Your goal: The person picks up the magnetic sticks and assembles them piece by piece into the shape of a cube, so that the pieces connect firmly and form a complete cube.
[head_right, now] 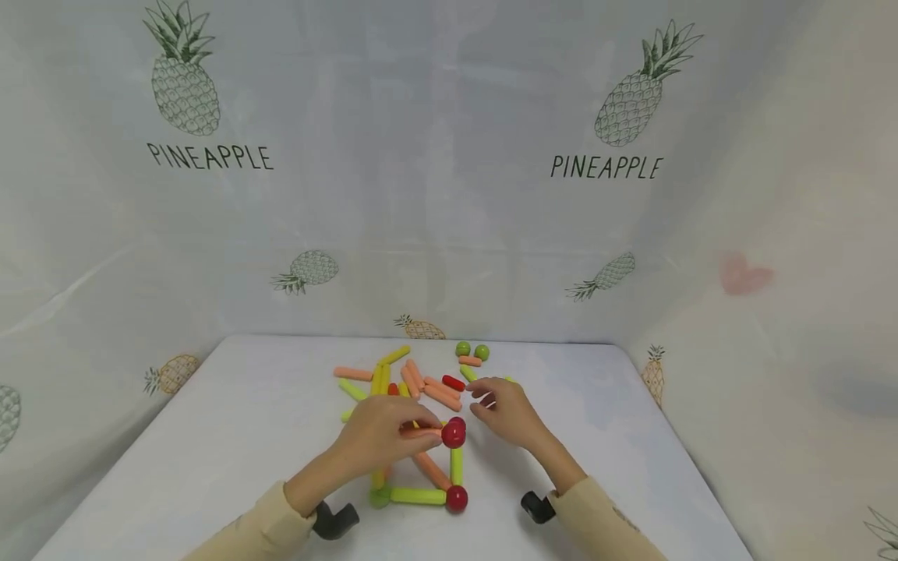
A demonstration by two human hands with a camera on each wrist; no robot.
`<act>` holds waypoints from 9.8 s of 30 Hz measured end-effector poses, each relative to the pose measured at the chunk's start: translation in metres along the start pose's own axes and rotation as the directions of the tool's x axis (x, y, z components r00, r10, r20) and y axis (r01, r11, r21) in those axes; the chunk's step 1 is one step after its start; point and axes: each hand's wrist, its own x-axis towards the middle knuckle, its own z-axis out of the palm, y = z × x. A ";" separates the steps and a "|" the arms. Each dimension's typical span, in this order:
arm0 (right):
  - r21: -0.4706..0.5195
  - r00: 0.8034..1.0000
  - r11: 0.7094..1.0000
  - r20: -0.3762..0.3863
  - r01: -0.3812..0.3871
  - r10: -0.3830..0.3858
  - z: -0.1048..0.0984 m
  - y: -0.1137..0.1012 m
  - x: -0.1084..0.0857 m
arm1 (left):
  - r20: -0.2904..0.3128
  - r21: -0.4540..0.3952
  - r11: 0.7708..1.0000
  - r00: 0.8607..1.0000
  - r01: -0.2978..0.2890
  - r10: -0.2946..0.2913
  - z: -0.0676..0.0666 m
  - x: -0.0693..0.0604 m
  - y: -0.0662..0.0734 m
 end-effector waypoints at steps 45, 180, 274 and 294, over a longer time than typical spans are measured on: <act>0.222 0.986 0.971 0.161 -0.090 0.055 0.005 -0.009 -0.068 | -0.041 -0.014 0.999 0.998 0.040 -0.041 0.003 0.000 -0.001; 0.270 0.944 0.961 0.299 0.054 -0.137 0.016 -0.016 -0.081 | 0.036 -0.505 0.855 0.993 0.117 -0.115 0.000 -0.065 -0.038; 0.333 0.996 0.942 0.060 0.046 -0.070 0.075 -0.087 -0.003 | -0.190 -0.290 0.924 0.932 0.249 -0.310 -0.011 -0.081 -0.055; -0.262 0.996 0.961 -0.015 -0.091 0.090 0.068 0.021 0.076 | -0.161 -0.259 0.929 0.937 0.264 -0.311 -0.009 -0.086 -0.063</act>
